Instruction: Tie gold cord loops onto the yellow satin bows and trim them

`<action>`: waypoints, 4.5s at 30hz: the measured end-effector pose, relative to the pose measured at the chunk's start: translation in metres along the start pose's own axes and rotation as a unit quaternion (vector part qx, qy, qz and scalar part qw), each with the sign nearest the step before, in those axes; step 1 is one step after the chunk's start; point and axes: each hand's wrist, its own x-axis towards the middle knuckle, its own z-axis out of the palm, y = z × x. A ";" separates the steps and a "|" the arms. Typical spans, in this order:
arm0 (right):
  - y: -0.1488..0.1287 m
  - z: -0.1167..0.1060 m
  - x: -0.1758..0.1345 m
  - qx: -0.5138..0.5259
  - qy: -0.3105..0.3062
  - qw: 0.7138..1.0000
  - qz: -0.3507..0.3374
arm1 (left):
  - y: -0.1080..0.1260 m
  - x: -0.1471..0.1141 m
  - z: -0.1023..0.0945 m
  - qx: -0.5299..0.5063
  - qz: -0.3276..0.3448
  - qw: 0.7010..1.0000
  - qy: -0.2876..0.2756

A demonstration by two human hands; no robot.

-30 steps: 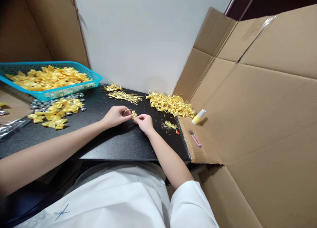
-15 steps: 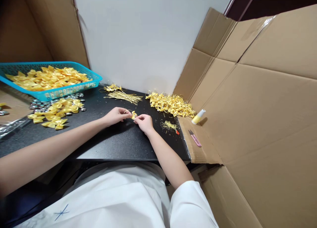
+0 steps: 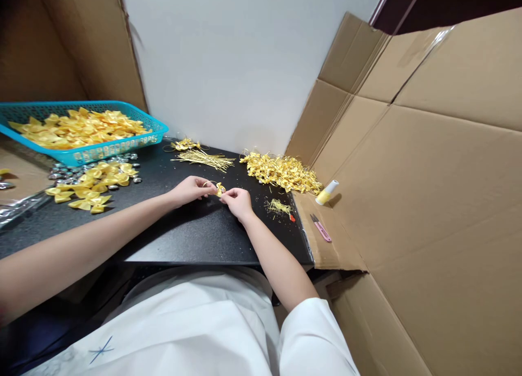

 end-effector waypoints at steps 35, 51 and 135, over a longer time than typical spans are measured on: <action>-0.001 -0.001 0.000 0.058 -0.020 0.998 -0.007 | -0.004 0.008 -0.001 -0.242 -0.157 0.954 -0.081; 0.006 -0.002 0.005 0.082 -0.050 0.995 0.010 | -0.002 0.007 -0.002 -0.246 -0.168 0.950 -0.093; -0.011 -0.004 -0.009 -0.262 0.103 0.920 -0.273 | 0.001 -0.003 0.009 -0.132 -0.018 0.991 0.034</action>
